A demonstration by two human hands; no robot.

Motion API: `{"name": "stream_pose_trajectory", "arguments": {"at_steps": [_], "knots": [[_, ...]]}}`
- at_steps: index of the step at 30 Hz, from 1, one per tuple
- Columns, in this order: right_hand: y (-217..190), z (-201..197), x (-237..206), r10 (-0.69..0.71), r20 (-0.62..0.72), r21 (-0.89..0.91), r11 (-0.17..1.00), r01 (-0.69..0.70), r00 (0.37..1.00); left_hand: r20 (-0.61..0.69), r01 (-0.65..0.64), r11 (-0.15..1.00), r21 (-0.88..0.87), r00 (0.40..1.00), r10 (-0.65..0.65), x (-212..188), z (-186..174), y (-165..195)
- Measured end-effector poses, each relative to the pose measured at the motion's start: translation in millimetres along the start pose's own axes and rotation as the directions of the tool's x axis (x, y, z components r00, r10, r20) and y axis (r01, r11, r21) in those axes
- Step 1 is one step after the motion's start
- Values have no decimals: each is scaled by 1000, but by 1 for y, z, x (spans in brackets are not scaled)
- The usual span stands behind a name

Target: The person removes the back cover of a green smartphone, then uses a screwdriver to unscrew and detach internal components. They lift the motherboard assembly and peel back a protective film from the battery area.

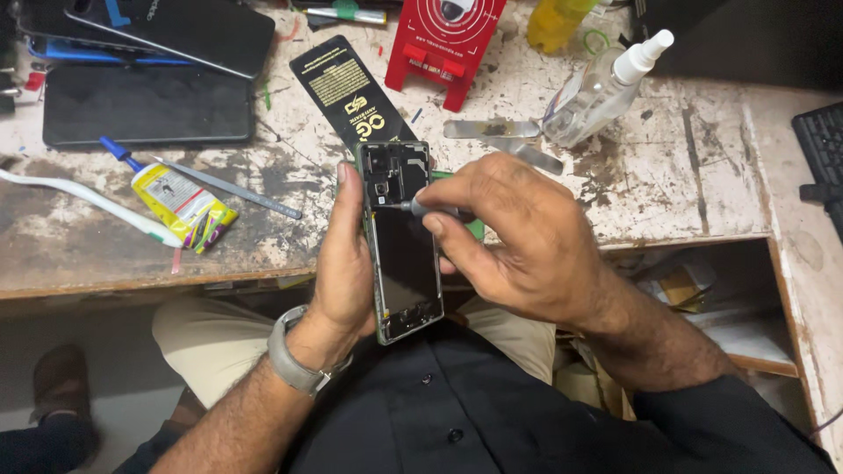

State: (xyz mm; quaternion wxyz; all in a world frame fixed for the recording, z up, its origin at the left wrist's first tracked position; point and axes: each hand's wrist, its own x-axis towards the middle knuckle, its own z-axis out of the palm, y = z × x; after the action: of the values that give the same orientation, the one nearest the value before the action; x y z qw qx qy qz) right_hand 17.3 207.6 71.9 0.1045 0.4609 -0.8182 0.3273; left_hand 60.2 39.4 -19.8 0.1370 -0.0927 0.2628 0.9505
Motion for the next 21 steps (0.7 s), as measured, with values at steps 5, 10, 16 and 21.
{"name": "stream_pose_trajectory", "arguments": {"at_steps": [5, 10, 16, 21], "knots": [[1, -4, -7, -9, -21, 16, 1000, 10, 1000, 92, 16, 999, 33, 996, -19, 0, -4, -1], [10, -14, -21, 55, -63, 32, 998, -53, 997, 41, 10, 996, 94, 999, -14, -3, -2, 3], [43, -4, -35, 83, -23, -127, 988, -85, 996, 12, 35, 995, 95, 999, -36, -15, -4, -3], [45, 13, -45, 127, 66, -146, 982, -116, 990, 14, 99, 991, 92, 995, -101, -12, -3, -13]]}}
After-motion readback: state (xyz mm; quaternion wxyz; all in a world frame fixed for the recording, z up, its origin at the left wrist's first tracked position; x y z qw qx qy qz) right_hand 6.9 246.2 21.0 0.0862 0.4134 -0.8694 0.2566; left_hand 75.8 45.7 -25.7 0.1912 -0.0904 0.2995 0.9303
